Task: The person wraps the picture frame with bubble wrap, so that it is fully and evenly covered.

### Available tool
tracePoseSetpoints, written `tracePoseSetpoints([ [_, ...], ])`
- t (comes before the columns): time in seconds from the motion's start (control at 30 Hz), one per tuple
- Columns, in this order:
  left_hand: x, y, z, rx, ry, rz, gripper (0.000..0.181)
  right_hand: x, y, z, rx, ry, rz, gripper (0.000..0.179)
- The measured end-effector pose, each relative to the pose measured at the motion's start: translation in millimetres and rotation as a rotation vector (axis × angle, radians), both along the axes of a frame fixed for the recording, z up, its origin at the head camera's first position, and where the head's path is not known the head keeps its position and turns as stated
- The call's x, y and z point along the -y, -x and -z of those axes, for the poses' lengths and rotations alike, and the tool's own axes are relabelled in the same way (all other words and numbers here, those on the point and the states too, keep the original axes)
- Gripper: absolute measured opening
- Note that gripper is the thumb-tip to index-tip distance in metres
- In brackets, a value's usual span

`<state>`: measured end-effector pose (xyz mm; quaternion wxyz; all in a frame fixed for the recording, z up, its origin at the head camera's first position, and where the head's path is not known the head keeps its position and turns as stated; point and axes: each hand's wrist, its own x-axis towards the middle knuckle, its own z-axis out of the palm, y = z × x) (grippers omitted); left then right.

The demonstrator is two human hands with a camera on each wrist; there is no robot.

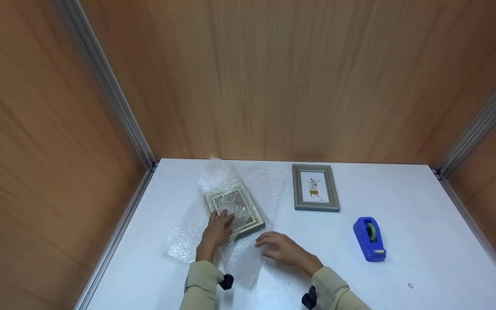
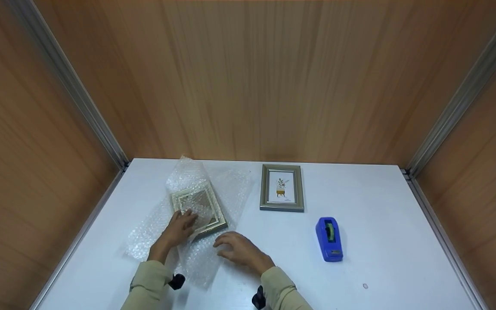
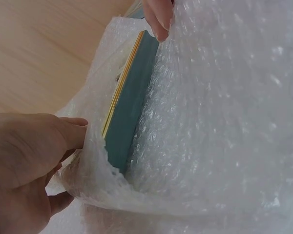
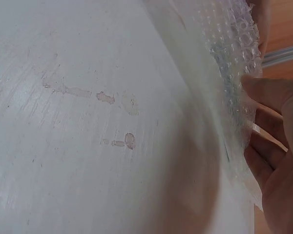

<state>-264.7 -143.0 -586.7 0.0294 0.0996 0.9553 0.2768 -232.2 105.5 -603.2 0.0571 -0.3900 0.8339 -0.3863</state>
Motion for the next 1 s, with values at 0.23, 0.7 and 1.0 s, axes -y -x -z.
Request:
tracePoseSetpoints([
  [0.23, 1.5, 1.0, 0.7, 0.004, 0.005, 0.013, 0.042, 2.4, 0.8, 2.5, -0.016, 0.021, -0.016, 0.022],
  [0.7, 11.2, 5.2, -6.9, 0.059, -0.044, 0.090, 0.036, 8.4, 5.5, 1.3, -0.053, 0.159, 0.066, 0.017],
  [1.0, 25.9, 20.5, 8.8, 0.100, -0.227, 0.146, 0.034, 22.5, 12.1, -4.6, -0.097, 0.217, 0.222, 0.021],
])
